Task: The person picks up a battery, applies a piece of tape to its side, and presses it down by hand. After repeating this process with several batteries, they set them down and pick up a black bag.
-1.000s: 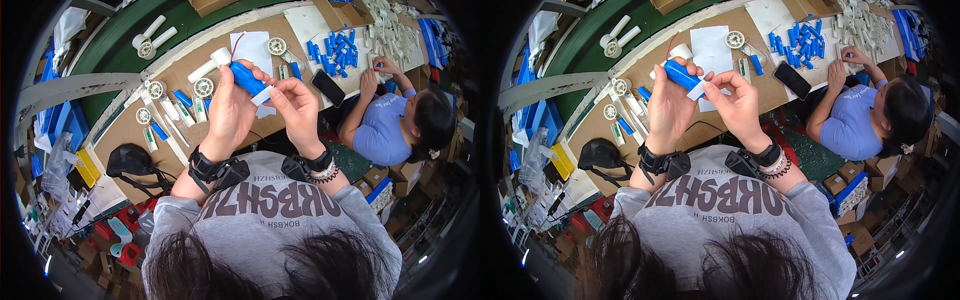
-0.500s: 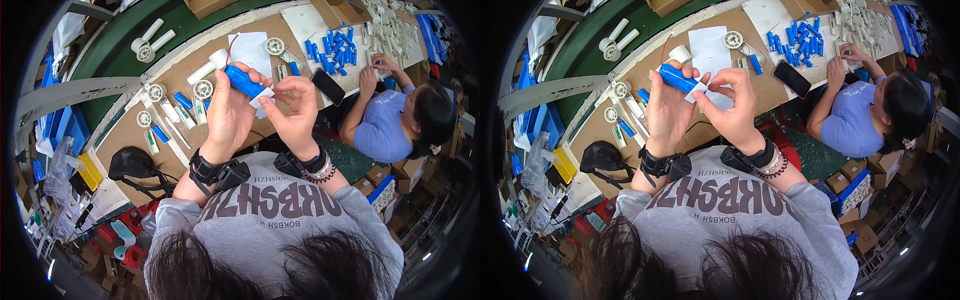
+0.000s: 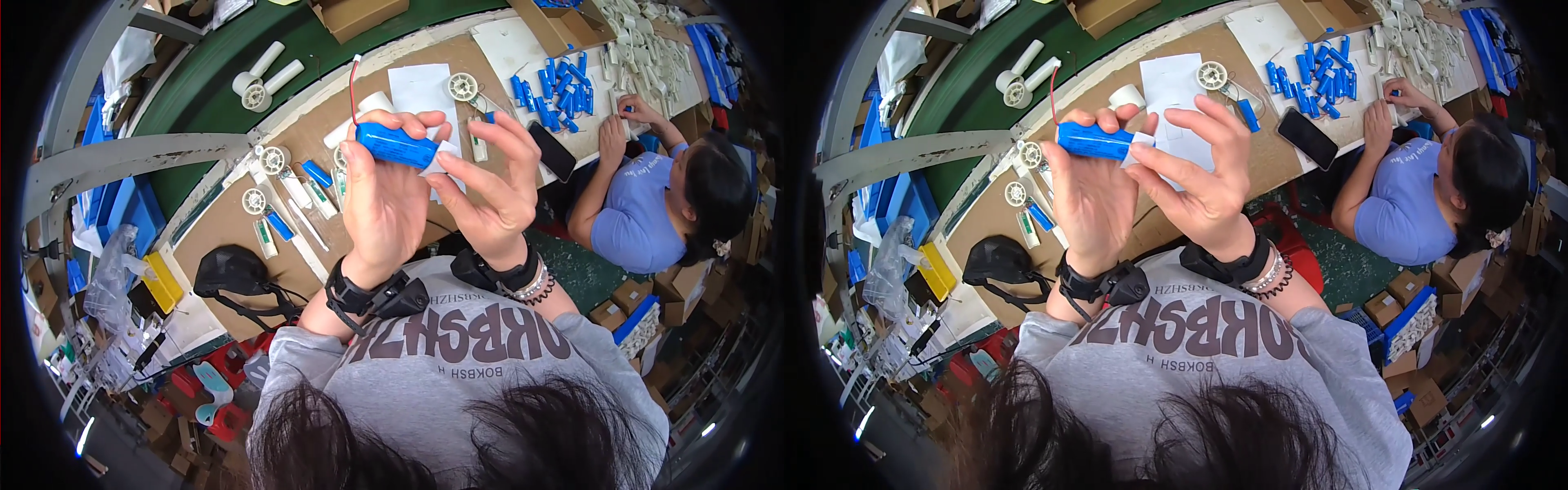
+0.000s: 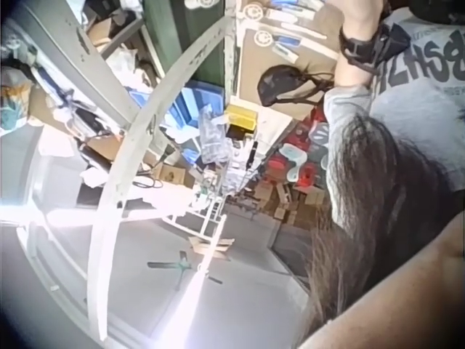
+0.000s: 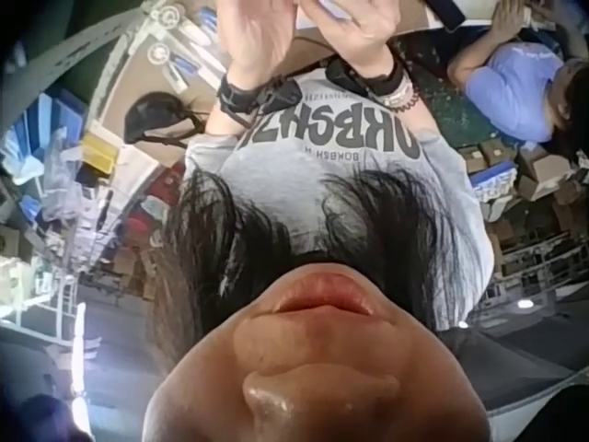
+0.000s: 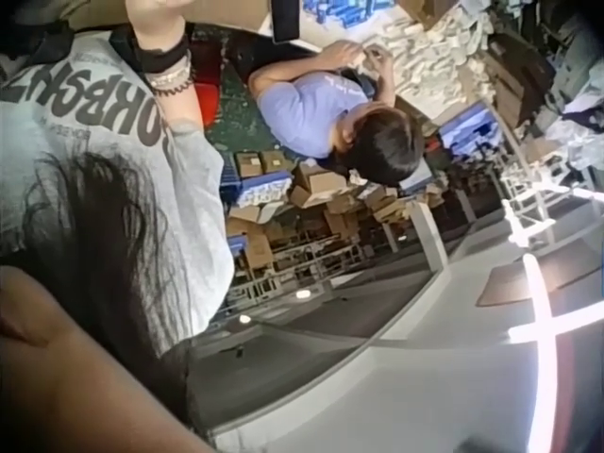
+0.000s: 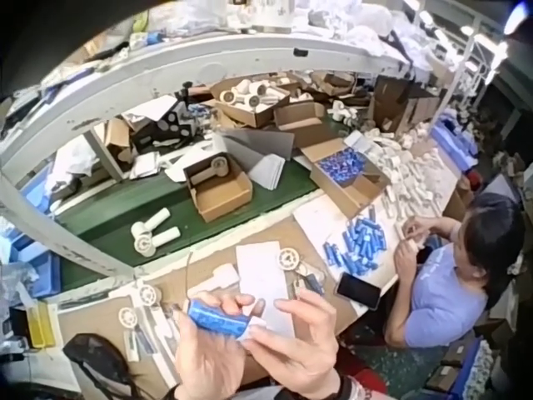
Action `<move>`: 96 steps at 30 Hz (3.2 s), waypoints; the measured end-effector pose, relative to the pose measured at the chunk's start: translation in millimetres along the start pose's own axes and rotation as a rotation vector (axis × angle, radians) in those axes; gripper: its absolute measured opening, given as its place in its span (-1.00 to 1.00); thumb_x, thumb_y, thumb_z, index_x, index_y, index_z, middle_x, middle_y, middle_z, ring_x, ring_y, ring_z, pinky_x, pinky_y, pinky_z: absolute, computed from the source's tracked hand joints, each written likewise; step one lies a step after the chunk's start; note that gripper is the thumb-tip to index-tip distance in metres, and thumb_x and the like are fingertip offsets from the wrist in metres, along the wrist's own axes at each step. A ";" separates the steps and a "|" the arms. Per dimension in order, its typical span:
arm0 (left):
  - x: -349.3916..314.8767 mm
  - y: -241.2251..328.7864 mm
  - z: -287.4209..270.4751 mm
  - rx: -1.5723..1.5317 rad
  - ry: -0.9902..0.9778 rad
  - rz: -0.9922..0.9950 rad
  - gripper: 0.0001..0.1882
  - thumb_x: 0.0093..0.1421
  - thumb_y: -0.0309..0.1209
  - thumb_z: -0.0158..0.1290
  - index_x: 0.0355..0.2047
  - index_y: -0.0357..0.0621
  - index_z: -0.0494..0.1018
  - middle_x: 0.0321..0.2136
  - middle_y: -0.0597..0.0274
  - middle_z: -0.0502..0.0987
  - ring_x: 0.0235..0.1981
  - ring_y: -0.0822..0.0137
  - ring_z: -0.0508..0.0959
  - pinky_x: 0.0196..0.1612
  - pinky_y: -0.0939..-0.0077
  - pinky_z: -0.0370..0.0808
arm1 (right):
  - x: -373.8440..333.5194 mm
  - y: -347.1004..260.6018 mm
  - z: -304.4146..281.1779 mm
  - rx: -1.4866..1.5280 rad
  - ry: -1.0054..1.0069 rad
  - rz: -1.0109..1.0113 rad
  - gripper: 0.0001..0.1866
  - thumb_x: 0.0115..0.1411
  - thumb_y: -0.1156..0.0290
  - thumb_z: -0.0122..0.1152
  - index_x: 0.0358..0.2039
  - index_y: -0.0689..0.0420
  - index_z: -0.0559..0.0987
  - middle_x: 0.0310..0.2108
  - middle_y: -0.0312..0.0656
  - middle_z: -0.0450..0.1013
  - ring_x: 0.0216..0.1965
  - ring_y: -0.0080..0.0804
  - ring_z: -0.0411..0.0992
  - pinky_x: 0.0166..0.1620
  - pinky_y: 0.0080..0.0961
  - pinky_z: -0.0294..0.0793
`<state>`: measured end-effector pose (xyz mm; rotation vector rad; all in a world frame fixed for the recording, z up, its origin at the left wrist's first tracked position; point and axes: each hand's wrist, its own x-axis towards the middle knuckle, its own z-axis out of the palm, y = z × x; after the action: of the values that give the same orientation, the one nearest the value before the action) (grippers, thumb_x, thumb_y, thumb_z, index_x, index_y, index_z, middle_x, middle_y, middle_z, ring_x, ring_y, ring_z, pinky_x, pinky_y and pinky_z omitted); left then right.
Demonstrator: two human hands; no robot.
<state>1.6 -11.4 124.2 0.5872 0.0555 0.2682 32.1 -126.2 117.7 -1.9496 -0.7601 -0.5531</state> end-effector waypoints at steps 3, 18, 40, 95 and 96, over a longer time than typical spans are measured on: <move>-0.9 3.6 6.2 -0.004 -0.049 0.028 -0.57 0.24 0.00 -0.42 -0.19 -0.09 0.18 -0.28 0.19 0.29 -0.02 0.18 0.26 0.10 0.08 0.16 | 3.4 -1.4 -2.0 0.011 0.019 -0.016 -0.68 -0.27 0.50 0.38 -0.39 0.04 0.58 -0.12 -0.09 0.34 0.00 -0.10 0.22 0.00 -0.26 0.24; -5.5 17.9 19.6 -0.036 -0.079 0.065 -0.53 0.22 0.02 -0.36 -0.17 -0.15 0.17 -0.26 0.08 0.33 0.00 0.07 0.25 0.03 0.11 0.22 | 19.5 -9.0 -3.4 0.228 0.024 0.005 -0.62 -0.32 0.44 0.40 -0.37 0.00 0.57 -0.14 -0.14 0.37 -0.03 -0.11 0.25 -0.04 -0.27 0.28; -8.2 23.7 15.4 -0.124 -0.224 0.094 -0.54 0.23 0.02 -0.40 -0.18 -0.13 0.18 -0.24 0.08 0.34 0.00 0.09 0.25 0.04 0.18 0.22 | 23.2 -17.2 -6.8 0.109 -0.099 -0.155 -0.64 -0.07 0.23 0.29 -0.32 0.15 0.45 -0.24 -0.11 0.40 -0.11 -0.15 0.31 -0.02 -0.18 0.29; -3.5 13.0 4.2 -0.163 -0.248 0.035 -0.53 0.23 0.01 -0.41 -0.14 -0.12 0.19 -0.24 0.05 0.36 0.02 0.06 0.26 0.06 0.17 0.17 | 15.4 -2.6 2.9 0.288 0.032 -0.138 -0.66 -0.12 0.38 0.30 -0.28 0.13 0.49 -0.35 -0.23 0.46 -0.24 -0.25 0.35 -0.20 -0.47 0.38; -3.7 12.9 3.9 -0.161 -0.246 0.036 -0.53 0.23 0.01 -0.41 -0.14 -0.12 0.19 -0.24 0.05 0.36 0.02 0.06 0.25 0.06 0.17 0.16 | 14.8 -1.8 2.4 0.283 0.015 -0.145 -0.67 -0.09 0.36 0.29 -0.27 0.14 0.48 -0.34 -0.19 0.45 -0.24 -0.22 0.35 -0.18 -0.44 0.37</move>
<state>-4.5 -4.1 134.5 0.4578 -0.2125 0.2309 41.5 -119.2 127.3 -1.6373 -0.9227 -0.5157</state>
